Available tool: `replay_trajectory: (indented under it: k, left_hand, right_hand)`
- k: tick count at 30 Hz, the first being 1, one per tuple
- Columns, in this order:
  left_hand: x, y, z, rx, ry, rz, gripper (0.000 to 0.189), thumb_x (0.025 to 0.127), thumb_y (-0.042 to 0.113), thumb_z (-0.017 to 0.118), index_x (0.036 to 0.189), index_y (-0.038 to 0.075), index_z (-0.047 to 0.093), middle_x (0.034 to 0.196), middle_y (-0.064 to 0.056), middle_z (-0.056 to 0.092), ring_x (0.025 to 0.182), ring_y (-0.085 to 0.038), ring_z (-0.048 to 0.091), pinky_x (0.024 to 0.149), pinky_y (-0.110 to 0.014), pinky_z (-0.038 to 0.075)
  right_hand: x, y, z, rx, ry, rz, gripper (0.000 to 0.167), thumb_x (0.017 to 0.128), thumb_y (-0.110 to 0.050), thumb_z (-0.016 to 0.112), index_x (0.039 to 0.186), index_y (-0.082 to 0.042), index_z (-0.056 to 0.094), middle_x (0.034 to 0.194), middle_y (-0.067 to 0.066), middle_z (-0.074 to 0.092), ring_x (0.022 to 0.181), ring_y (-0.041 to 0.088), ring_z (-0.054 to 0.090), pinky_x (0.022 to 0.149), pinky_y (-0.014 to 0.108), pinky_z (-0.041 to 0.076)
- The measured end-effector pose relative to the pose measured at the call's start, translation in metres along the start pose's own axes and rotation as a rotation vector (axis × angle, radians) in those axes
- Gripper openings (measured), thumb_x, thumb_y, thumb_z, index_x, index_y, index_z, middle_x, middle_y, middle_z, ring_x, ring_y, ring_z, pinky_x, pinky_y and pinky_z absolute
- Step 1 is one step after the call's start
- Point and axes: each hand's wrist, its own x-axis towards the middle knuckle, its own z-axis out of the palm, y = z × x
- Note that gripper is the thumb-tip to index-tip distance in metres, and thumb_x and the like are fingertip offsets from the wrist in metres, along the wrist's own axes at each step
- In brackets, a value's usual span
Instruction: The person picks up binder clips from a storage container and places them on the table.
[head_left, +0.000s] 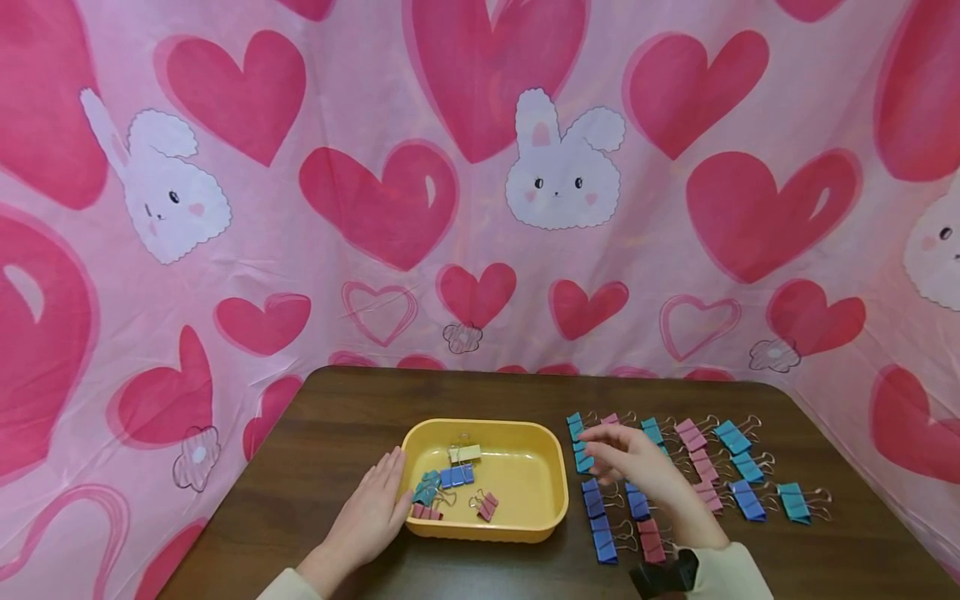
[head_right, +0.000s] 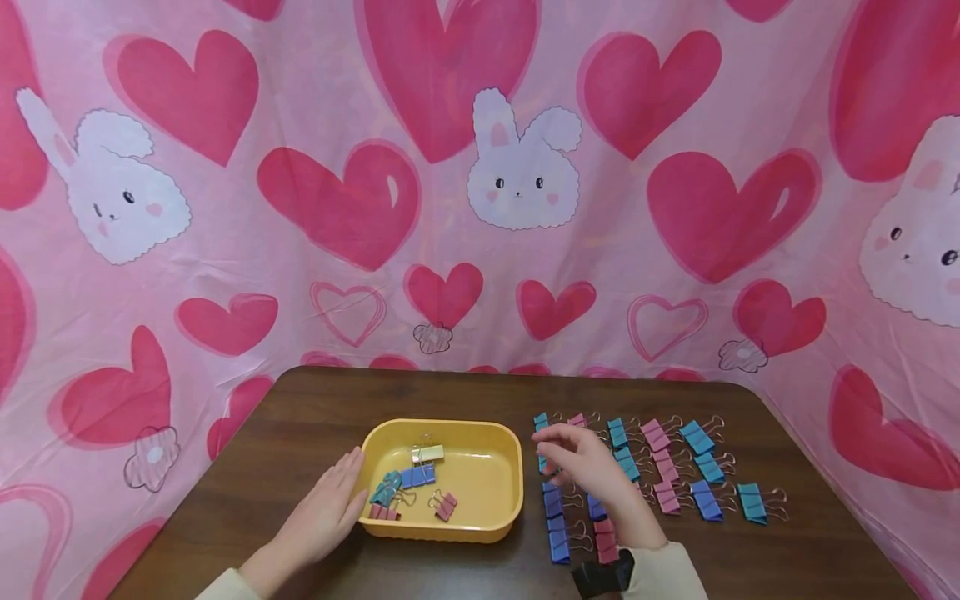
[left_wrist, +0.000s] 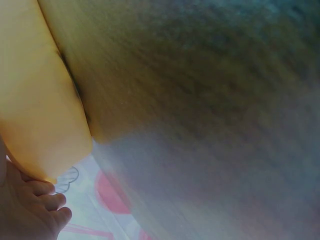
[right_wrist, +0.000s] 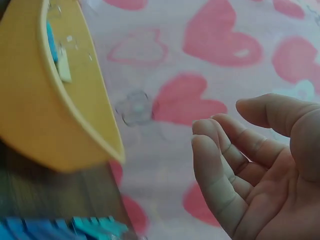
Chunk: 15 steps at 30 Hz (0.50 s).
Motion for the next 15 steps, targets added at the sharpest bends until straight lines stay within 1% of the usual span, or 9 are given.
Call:
replay_trajectory:
  k: [4, 8, 11, 15]
  left_hand:
    - [0.000, 0.001, -0.001, 0.001, 0.008, 0.006, 0.055, 0.091, 0.020, 0.054, 0.133, -0.011, 0.038, 0.138, -0.024, 0.037, 0.126, -0.037, 0.035, 0.102, -0.048, 0.029]
    - [0.000, 0.001, -0.001, -0.006, -0.009, -0.005, 0.056, 0.092, 0.021, 0.053, 0.134, -0.011, 0.037, 0.139, -0.024, 0.036, 0.127, -0.036, 0.034, 0.103, -0.048, 0.028]
    - [0.000, 0.001, -0.001, -0.014, -0.022, -0.013, 0.056, 0.092, 0.022, 0.053, 0.135, -0.010, 0.036, 0.140, -0.023, 0.035, 0.128, -0.036, 0.033, 0.104, -0.048, 0.027]
    - [0.000, 0.001, -0.001, -0.019, -0.023, -0.014, 0.056, 0.092, 0.022, 0.053, 0.135, -0.010, 0.036, 0.140, -0.023, 0.035, 0.128, -0.036, 0.033, 0.104, -0.048, 0.027]
  right_hand:
    - [0.014, 0.000, 0.019, 0.008, -0.038, -0.008, 0.037, 0.091, -0.016, 0.058, 0.115, 0.011, 0.053, 0.083, 0.013, 0.060, 0.071, 0.025, 0.060, 0.062, 0.039, 0.055]
    - [0.027, 0.003, 0.037, 0.021, -0.073, -0.024, 0.032, 0.090, -0.015, 0.059, 0.111, 0.009, 0.056, 0.081, 0.010, 0.060, 0.070, 0.024, 0.060, 0.060, 0.035, 0.055]
    - [0.034, 0.004, 0.049, 0.034, -0.098, -0.031, 0.029, 0.090, -0.014, 0.059, 0.110, 0.008, 0.058, 0.081, 0.008, 0.059, 0.070, 0.024, 0.061, 0.060, 0.036, 0.055]
    - [0.042, 0.005, 0.065, 0.048, -0.116, -0.023, 0.029, 0.090, -0.013, 0.059, 0.109, 0.009, 0.058, 0.082, 0.007, 0.060, 0.071, 0.025, 0.061, 0.061, 0.040, 0.055]
